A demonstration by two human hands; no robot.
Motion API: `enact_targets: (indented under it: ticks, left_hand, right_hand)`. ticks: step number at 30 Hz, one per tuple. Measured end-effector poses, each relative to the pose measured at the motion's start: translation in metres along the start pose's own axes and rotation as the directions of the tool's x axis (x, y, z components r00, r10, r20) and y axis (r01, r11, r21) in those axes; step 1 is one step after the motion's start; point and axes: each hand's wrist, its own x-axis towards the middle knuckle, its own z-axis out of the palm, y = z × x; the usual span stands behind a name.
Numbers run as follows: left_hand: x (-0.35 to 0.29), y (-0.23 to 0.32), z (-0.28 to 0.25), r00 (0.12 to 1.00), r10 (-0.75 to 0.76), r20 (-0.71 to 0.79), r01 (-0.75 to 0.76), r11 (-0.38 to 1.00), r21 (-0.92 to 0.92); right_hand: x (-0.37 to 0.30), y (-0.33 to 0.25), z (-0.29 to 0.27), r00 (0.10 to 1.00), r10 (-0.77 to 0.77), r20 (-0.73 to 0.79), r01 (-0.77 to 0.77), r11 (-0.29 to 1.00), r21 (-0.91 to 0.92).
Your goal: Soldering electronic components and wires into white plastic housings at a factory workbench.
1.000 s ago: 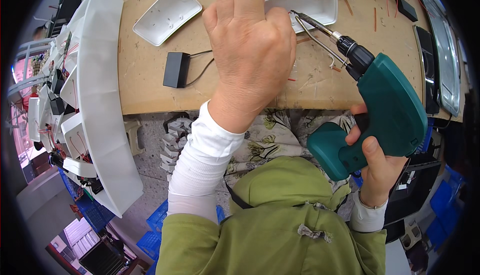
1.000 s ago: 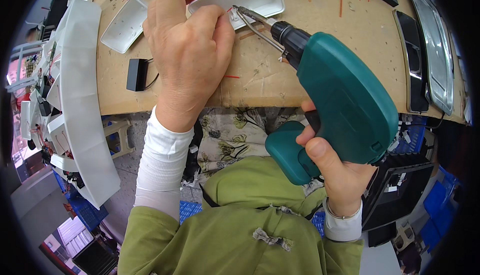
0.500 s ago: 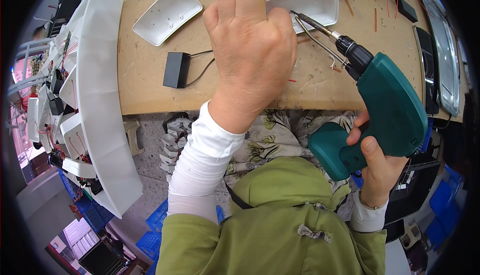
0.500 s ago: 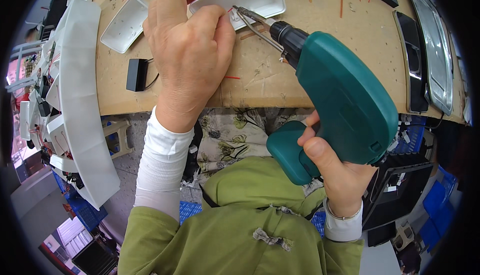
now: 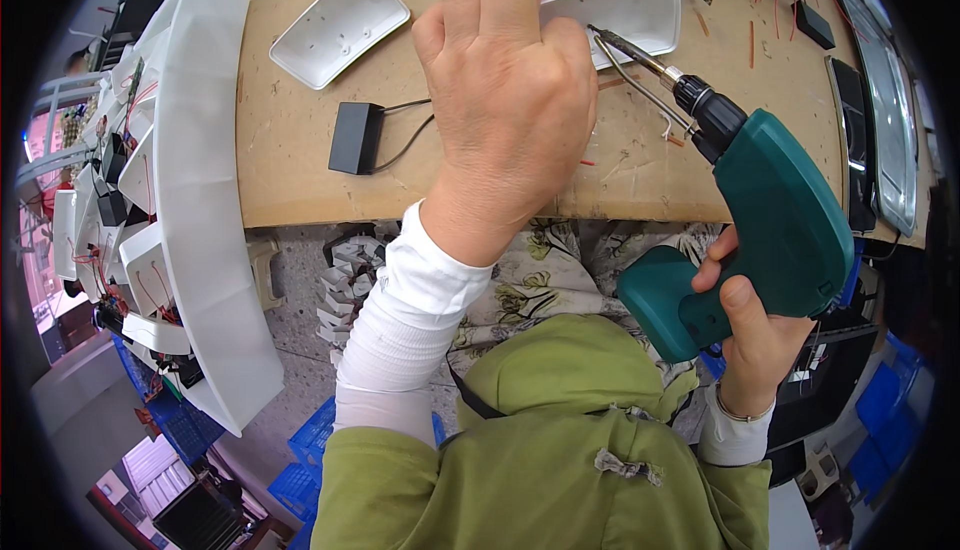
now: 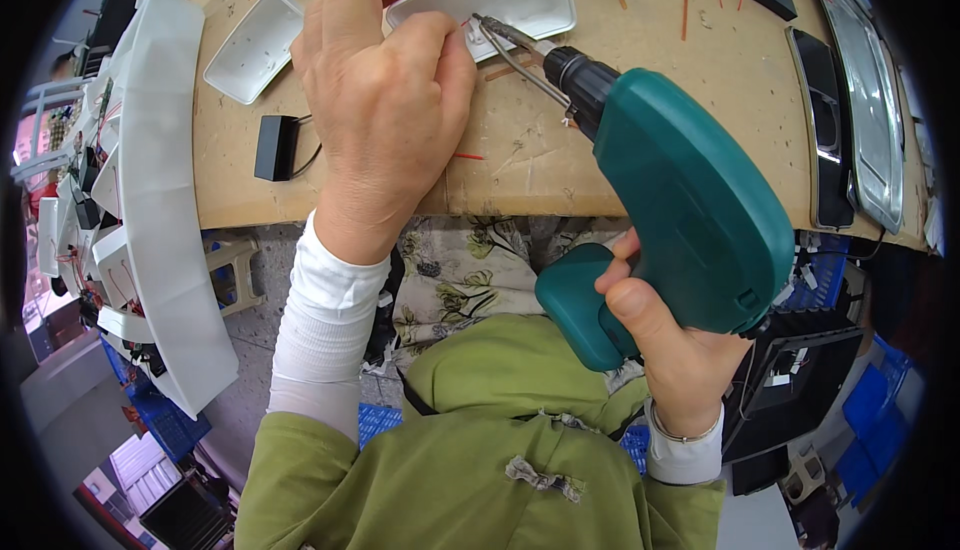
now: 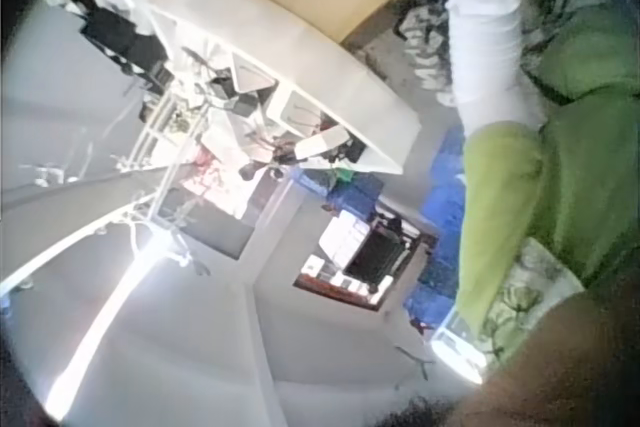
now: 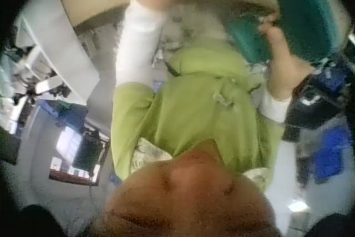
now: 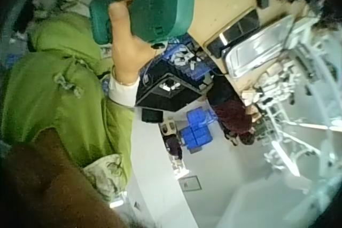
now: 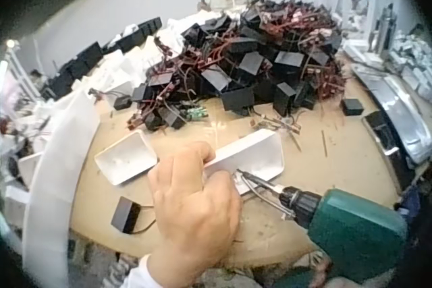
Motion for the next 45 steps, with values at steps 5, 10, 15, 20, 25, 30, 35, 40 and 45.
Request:
enact_targets:
  ticks: [5,10,15,20,25,30,35,40,45]
  left_hand:
    - [0.006,-0.033,0.067,0.601,0.257,-0.756,-0.377,0.926,0.015]
    - [0.004,-0.033,0.065,0.623,0.245,-0.743,-0.369,0.93,-0.002]
    - [-0.001,-0.001,0.0,1.0,0.005,0.011,-0.005,1.0,0.016]
    - [0.003,-0.032,0.064,0.633,0.265,-0.727,-0.36,0.933,0.027]
    - [0.004,-0.031,0.063,0.642,0.267,-0.718,-0.36,0.933,0.025]
    - [0.003,-0.031,0.062,0.64,0.263,-0.722,-0.357,0.934,0.023]
    - [0.003,-0.031,0.063,0.642,0.265,-0.72,-0.352,0.935,0.031]
    - [0.002,-0.032,0.062,0.651,0.268,-0.71,-0.34,0.939,0.043]
    - [-0.001,0.0,0.0,1.0,0.004,-0.009,-0.004,1.0,0.022]
  right_hand:
    - [-0.001,-0.003,0.002,1.0,-0.005,0.016,0.005,1.0,-0.001]
    - [-0.001,-0.004,0.002,1.0,-0.025,0.015,0.026,0.999,-0.021]
    - [-0.001,-0.003,0.0,1.0,-0.031,0.004,0.031,0.999,-0.016]
    - [-0.001,-0.005,0.004,0.999,-0.044,-0.001,0.044,0.999,-0.011]
    - [-0.002,-0.006,0.005,0.999,-0.04,-0.015,0.04,0.999,-0.035]
    - [-0.002,-0.008,0.004,0.999,-0.037,-0.006,0.036,0.998,-0.051]
    - [-0.003,-0.007,0.004,0.999,-0.043,-0.01,0.042,0.998,-0.049]
    - [-0.003,-0.005,0.003,0.998,-0.061,0.006,0.061,0.998,-0.025]
    - [-0.003,-0.003,0.002,0.999,-0.053,0.001,0.053,0.998,-0.018]
